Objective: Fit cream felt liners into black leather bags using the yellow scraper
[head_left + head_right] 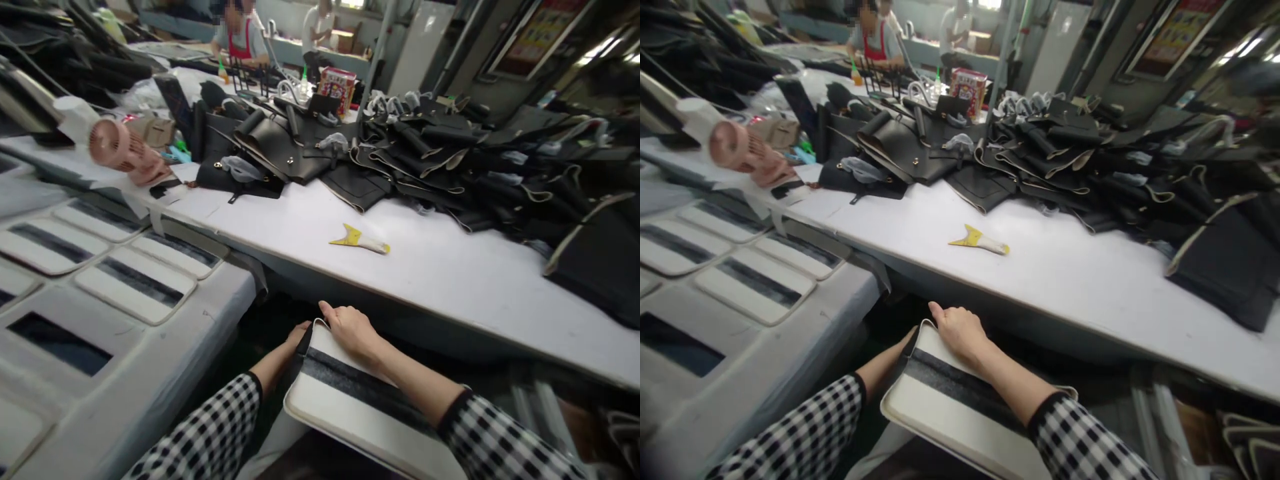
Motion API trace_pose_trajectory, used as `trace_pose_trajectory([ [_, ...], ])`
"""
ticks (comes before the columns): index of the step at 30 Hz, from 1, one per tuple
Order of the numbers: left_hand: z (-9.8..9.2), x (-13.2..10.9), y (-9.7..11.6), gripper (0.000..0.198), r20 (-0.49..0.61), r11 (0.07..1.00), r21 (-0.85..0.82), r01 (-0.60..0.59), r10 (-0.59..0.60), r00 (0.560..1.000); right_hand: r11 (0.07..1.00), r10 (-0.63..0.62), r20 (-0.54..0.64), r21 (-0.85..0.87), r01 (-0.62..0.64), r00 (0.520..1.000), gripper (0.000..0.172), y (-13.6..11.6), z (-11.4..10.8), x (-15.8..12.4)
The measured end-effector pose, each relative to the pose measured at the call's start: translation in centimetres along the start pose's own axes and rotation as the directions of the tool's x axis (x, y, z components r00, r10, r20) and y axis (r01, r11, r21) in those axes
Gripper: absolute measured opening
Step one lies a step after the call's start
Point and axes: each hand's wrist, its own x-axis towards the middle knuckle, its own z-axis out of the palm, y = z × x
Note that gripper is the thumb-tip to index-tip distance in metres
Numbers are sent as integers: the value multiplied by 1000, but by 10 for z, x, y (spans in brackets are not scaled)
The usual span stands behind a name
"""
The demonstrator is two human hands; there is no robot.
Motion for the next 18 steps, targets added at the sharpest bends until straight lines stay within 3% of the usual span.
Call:
trace_pose_trajectory([
  [3,-21,-4,26,57,-36,998,-17,-62,61,997,977,-96,61,194,82,994,58,32,-18,-16],
  [5,-35,-9,50,58,4,991,-18,-133,133,991,951,-124,99,294,90,987,56,62,-35,-36],
  [7,-45,-13,75,51,116,979,14,-202,199,973,933,-118,139,355,61,983,53,93,-53,-62],
  [10,-48,-16,105,38,370,943,155,-293,220,903,917,-80,200,400,-7,976,45,132,-71,-102],
  [12,-45,-17,115,32,450,911,258,-322,181,875,908,-48,220,415,-49,974,46,151,-74,-123],
  [18,-42,-17,116,33,428,855,417,-308,115,896,892,13,141,445,-75,990,45,171,-59,-148],
])
